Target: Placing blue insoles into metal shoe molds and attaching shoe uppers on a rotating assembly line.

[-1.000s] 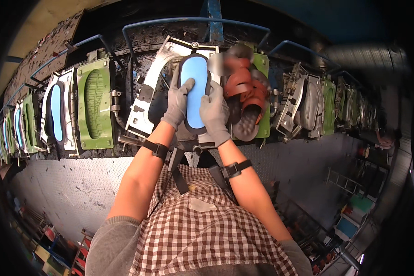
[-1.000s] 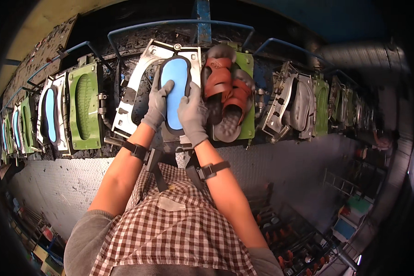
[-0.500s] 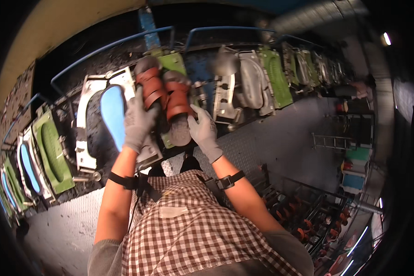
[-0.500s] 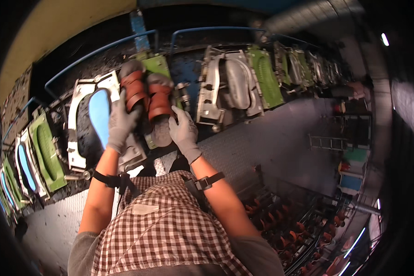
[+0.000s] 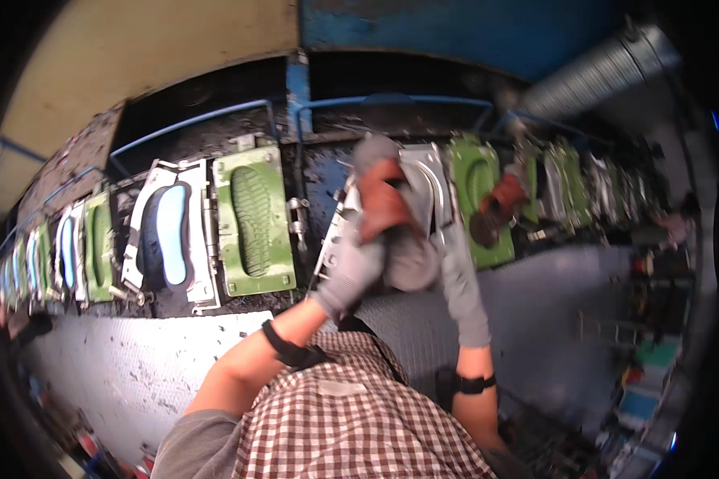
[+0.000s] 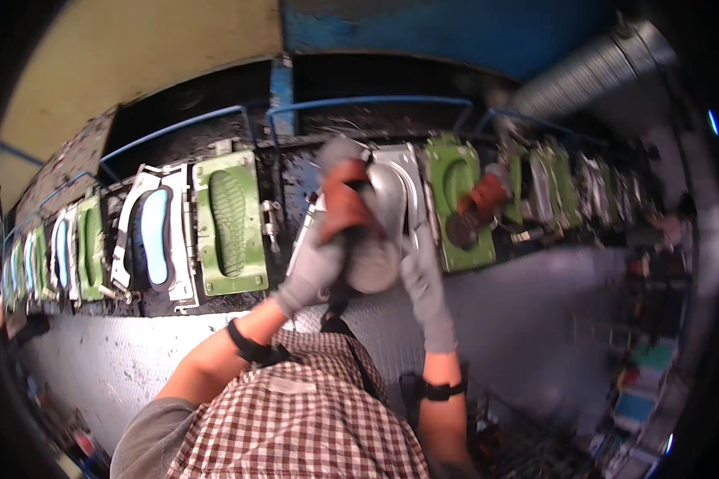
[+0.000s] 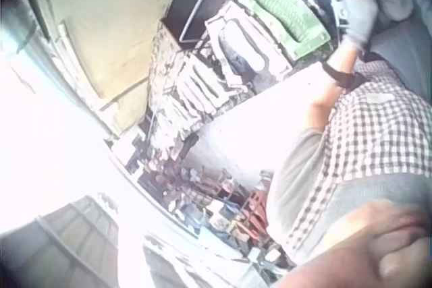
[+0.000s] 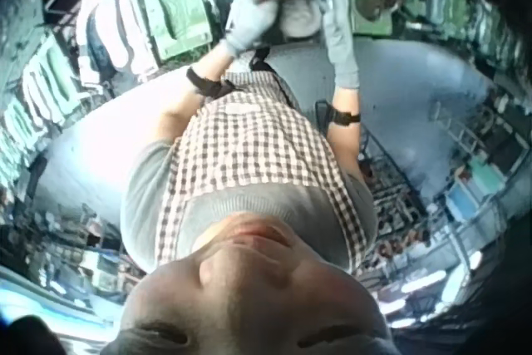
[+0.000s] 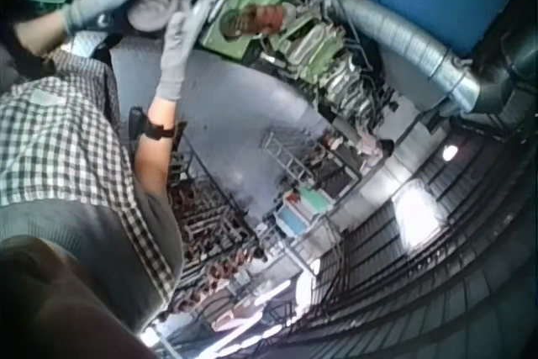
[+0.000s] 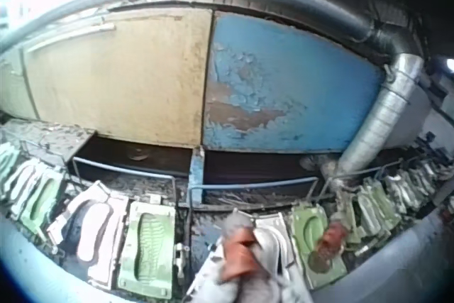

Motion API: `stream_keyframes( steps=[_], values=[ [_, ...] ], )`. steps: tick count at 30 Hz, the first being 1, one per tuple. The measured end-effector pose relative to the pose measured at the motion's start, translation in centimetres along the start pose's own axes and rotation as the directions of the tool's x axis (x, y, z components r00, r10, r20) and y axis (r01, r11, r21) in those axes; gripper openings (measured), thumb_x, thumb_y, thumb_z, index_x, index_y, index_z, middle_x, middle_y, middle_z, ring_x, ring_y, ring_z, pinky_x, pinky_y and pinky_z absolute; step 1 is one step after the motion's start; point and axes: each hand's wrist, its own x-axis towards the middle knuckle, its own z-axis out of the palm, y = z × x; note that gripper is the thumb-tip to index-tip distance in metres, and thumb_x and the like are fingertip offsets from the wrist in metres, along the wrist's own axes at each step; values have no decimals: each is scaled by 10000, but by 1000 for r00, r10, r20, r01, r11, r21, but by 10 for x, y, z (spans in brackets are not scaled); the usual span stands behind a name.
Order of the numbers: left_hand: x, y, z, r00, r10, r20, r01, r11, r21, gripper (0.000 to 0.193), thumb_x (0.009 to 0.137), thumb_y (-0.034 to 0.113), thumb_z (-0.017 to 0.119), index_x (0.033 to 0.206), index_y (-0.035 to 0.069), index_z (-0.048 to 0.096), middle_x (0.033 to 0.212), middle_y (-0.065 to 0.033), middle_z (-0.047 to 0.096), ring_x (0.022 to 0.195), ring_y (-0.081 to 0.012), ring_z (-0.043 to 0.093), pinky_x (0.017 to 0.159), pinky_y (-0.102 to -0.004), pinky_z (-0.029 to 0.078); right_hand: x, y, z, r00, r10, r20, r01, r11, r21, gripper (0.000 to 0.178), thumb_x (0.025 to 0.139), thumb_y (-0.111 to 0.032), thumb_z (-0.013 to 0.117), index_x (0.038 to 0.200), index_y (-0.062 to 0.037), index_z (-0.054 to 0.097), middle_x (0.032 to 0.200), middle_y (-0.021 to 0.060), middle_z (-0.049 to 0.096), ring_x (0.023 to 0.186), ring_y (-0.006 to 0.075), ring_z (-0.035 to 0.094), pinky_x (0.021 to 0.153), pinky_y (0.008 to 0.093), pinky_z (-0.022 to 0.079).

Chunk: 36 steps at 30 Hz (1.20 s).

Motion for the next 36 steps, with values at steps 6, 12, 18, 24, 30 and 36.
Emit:
stream_keyframes(
  steps=[6, 12, 18, 24, 30, 36],
  values=[
    [-49, -39, 8, 686, -162, 709, -706, 87, 703, 276, 893, 207, 580, 1156, 145, 639, 1133, -130, 644, 1156, -290, 623, 1025, -482, 456, -17, 85, -52, 728, 624, -284, -527, 774, 351, 267, 949, -189, 680, 1191, -78, 675, 829, -5, 675, 529, 80, 499, 452, 271, 397],
    [-93, -62, -9, 841, 249, 481, -525, 157, 837, 409, 866, 218, 602, 1259, 105, 602, 1485, -186, 471, 1500, -396, 319, 1262, -629, 195, 12, 49, -90, 779, 542, -316, -451, 834, 318, 435, 866, -172, 740, 1244, 29, 665, 1291, 190, 626, 1102, 307, 637, 855, 413, 577],
    [-133, -41, -25, 969, 182, 166, -199, 181, 963, 551, 863, 183, 636, 1391, 78, 521, 1585, -173, 402, 1566, -377, 216, 1271, -608, 155, 19, 96, -115, 836, 542, 84, -541, 790, 289, 331, 938, -159, 677, 1150, 93, 644, 1079, 246, 656, 945, 398, 637, 800, 460, 538],
    [-129, -49, -23, 972, 211, 102, -151, 235, 960, 514, 826, 240, 710, 1320, 134, 618, 1395, -115, 544, 1495, -348, 338, 1226, -643, 235, 25, 133, -121, 980, 191, 51, -192, 981, 22, 360, 969, -233, 678, 1158, 72, 647, 1132, 244, 665, 961, 395, 643, 786, 454, 538],
    [-113, -63, -14, 991, 53, 124, -131, 155, 979, 438, 746, 224, 747, 1173, 156, 674, 1291, -93, 596, 1442, -344, 393, 1210, -631, 250, 53, 154, -151, 996, -71, -51, 61, 983, -171, 365, 980, -240, 677, 1177, 64, 641, 1162, 231, 663, 991, 374, 645, 799, 446, 542],
    [-121, -64, -9, 994, 111, 9, -23, 123, 992, 350, 758, 235, 734, 1093, 142, 690, 1248, -106, 621, 1430, -337, 415, 1221, -604, 233, 45, 233, -216, 974, -220, -59, 194, 937, -289, 414, 985, -261, 689, 1253, 44, 608, 1238, 215, 642, 1065, 349, 637, 842, 446, 546]
  ],
)
